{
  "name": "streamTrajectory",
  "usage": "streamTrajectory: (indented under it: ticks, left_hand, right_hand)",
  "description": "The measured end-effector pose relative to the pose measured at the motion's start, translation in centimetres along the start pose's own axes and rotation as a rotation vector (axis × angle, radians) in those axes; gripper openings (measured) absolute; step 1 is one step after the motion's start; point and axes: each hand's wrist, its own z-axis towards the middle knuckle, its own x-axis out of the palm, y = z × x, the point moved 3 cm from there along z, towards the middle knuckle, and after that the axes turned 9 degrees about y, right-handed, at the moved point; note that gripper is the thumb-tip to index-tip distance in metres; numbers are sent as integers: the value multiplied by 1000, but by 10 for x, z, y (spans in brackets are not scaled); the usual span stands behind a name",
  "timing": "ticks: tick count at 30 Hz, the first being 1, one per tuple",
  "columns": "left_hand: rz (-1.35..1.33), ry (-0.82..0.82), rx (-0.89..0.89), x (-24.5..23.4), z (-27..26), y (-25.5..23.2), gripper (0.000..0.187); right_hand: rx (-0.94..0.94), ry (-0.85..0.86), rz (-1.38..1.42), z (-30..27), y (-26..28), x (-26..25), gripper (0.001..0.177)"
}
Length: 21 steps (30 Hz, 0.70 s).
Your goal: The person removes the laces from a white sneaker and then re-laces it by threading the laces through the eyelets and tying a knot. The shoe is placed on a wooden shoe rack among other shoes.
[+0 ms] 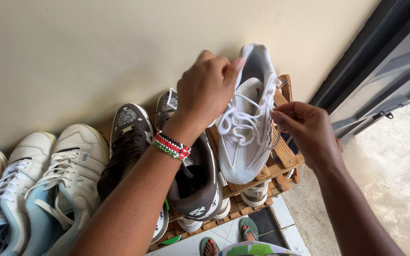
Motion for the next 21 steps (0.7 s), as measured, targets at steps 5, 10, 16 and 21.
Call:
streamTrajectory:
  ticks: [5,10,16,21]
  left_hand:
    - [-123,-113,58,2,-1,14,24]
    - [-66,-54,305,19,-3,4,12]
    - [56,104,283,33,-4,0,27]
    - [78,151,397,40,-9,-14,54]
  right_hand:
    - [36,-1,-146,3,-5,10,18]
    - [16,-43,-183,1,1,12,18]
    - [-59,6,20,7,-2,17,19]
    - [-29,70,232,11,-7,20,19]
